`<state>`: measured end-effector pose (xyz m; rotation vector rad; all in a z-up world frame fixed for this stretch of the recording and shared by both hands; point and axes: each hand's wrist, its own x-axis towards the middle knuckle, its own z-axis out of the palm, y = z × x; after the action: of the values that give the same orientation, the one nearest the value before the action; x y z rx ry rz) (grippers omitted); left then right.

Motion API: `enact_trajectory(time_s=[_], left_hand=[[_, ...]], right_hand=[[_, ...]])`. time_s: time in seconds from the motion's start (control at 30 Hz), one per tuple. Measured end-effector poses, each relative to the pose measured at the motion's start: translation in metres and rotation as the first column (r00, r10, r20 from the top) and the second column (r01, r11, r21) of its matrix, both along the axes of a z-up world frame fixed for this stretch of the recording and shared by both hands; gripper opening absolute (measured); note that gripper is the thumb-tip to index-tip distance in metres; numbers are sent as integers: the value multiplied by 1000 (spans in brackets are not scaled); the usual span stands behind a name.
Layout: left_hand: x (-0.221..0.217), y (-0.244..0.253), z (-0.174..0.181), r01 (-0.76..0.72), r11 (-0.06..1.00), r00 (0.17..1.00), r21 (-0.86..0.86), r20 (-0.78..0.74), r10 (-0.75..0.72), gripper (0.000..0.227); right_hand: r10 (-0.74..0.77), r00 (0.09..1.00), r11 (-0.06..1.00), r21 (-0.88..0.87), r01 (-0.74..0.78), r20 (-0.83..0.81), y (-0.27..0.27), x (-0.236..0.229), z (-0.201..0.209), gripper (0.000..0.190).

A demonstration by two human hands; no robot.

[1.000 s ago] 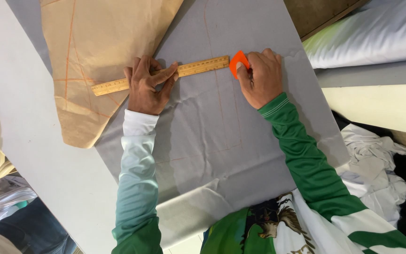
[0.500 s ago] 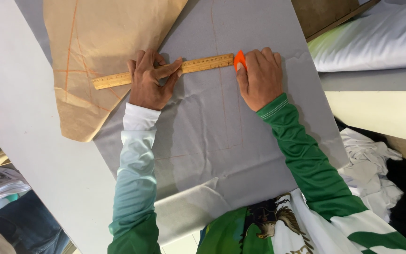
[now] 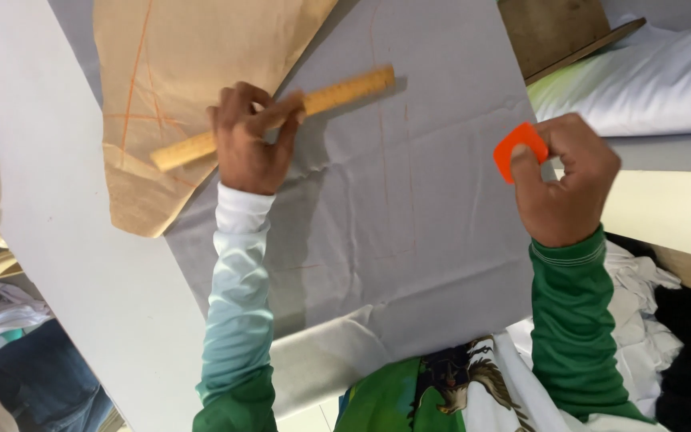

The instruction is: The person marks a large piece of grey fabric using a wooden ruler and an orange tailor's chalk. They then place a brown paper pattern on top of the fabric and use large scissors to cut the fabric along the pattern's outline.

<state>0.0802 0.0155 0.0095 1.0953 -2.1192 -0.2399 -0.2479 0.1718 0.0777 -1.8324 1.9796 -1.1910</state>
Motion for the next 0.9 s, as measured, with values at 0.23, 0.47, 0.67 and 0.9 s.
enact_trajectory(time_s=[0.23, 0.47, 0.67, 0.9], left_hand=[[-31, -2, 32, -16, 937, 944, 348, -303, 128, 25], [-99, 12, 17, 141, 681, 781, 718, -504, 369, 40], [-124, 10, -34, 114, 814, 831, 569, -504, 236, 22], [-104, -3, -33, 50, 996, 996, 68, 69, -55, 24]], right_hand=[[2, 816, 981, 156, -114, 578, 23, 30, -26, 28], [-6, 962, 954, 289, -77, 274, 22, 68, -46, 20], [84, 983, 991, 120, -65, -164, 24, 80, -70, 42], [63, 975, 994, 103, -41, -214, 24, 75, -80, 38]])
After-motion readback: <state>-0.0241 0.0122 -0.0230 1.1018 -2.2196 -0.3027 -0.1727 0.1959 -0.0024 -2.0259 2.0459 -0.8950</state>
